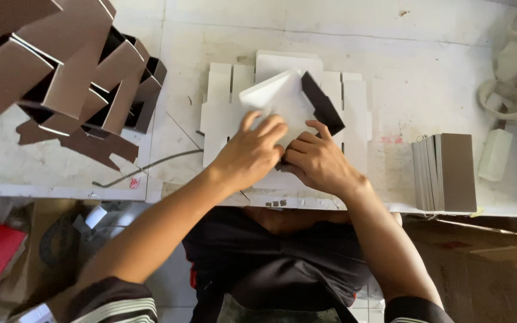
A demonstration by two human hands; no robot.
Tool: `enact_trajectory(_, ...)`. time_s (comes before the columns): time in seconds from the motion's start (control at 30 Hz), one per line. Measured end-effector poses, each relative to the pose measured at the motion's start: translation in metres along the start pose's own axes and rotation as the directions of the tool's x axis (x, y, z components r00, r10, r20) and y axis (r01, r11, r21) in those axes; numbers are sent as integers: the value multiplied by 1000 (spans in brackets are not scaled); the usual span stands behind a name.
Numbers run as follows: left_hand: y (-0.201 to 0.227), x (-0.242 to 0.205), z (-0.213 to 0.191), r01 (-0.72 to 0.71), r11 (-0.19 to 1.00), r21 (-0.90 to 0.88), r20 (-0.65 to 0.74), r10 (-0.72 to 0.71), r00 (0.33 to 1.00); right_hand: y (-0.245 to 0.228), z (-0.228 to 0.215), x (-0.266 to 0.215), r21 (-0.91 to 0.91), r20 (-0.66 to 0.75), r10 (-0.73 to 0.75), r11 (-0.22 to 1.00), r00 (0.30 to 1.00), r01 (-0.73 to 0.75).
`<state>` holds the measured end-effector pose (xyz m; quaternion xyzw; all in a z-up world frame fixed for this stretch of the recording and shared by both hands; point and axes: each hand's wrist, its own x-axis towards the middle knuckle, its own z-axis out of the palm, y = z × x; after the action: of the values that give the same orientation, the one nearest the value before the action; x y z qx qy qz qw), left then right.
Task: The person assembles small rectangular boxes by folding white cardboard pieces and inserting dark brown cardboard inserts. They fold the white pieces into shape, insert the dark pieces, and place the finished boxes into a larger cardboard box.
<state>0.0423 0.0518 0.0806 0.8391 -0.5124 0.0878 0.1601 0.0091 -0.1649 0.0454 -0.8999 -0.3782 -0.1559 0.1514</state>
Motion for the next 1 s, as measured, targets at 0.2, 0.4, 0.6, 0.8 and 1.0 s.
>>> enact_trajectory(0.2, -4, 12, 13, -177, 982, 60, 65, 173, 983, 8, -11, -9, 155, -53, 154, 977, 987, -144)
enact_trajectory(0.4, 3, 17, 28, -240, 967, 86, 118, 229, 966, 16, 0, -20, 143, -16, 154, 978, 988, -150)
enact_trajectory(0.6, 6, 17, 21, -189, 972, 140, 100, 176, 979, 11, -4, -13, 102, -13, 174, 980, 985, -172)
enact_trajectory(0.8, 6, 18, 24, -220, 970, 102, 104, 209, 972, 14, -11, -12, 125, 39, 194, 972, 980, -198)
enact_trajectory(1.0, -4, 12, 40, -168, 984, 66, 65, 164, 984, 21, 5, -19, 12, 128, 262, 964, 956, -266)
